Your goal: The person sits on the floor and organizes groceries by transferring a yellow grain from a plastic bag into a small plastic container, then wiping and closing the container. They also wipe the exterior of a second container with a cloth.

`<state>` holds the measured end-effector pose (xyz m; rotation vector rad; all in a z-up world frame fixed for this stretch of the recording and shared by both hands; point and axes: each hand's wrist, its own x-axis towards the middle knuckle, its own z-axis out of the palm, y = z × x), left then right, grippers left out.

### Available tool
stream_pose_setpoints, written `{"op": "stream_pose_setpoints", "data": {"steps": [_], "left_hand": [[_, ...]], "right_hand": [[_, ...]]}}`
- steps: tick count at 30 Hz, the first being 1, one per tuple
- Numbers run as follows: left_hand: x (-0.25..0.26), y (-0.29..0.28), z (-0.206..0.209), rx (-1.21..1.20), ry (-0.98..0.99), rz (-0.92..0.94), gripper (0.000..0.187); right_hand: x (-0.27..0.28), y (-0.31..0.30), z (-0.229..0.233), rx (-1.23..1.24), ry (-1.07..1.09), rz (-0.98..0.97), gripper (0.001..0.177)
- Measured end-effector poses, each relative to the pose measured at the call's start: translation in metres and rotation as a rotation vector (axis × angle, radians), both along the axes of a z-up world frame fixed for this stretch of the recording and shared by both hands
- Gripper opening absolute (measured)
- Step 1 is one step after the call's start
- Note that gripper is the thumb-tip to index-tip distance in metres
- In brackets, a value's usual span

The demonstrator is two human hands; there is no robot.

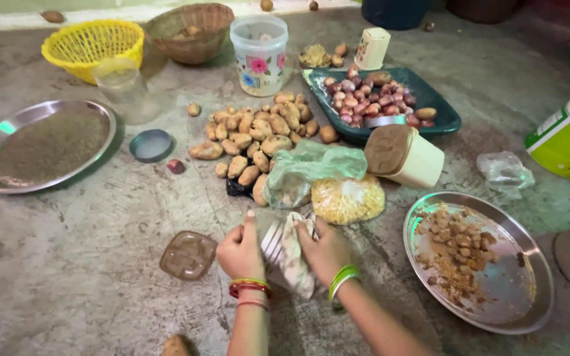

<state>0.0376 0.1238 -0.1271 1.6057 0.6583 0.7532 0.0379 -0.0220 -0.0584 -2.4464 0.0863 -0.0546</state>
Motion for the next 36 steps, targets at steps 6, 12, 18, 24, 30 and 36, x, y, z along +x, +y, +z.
{"op": "stream_pose_setpoints", "data": {"steps": [6, 12, 18, 24, 30, 36], "left_hand": [[0.014, -0.005, -0.058, -0.336, -0.299, 0.042, 0.06], [0.006, -0.055, -0.02, -0.366, -0.152, -0.022, 0.087], [-0.017, -0.027, 0.03, -0.485, -0.131, -0.203, 0.103], [-0.062, -0.013, 0.082, -0.642, -0.404, -0.224, 0.092], [-0.072, -0.001, 0.11, -0.821, -0.493, -0.385, 0.082], [-0.064, -0.005, 0.119, -0.933, -0.511, -0.463, 0.078]], "right_hand": [[0.06, -0.045, -0.139, 0.552, 0.184, 0.036, 0.049], [-0.001, -0.011, -0.003, 0.282, -0.069, -0.3, 0.047], [-0.022, -0.003, 0.044, -0.065, -0.425, -0.039, 0.042], [-0.073, 0.036, 0.085, 0.006, -0.49, 0.126, 0.055], [-0.051, 0.056, 0.125, -0.055, -0.096, 0.075, 0.076], [0.077, 0.026, 0.038, 0.236, 0.173, 0.409, 0.077]]}}
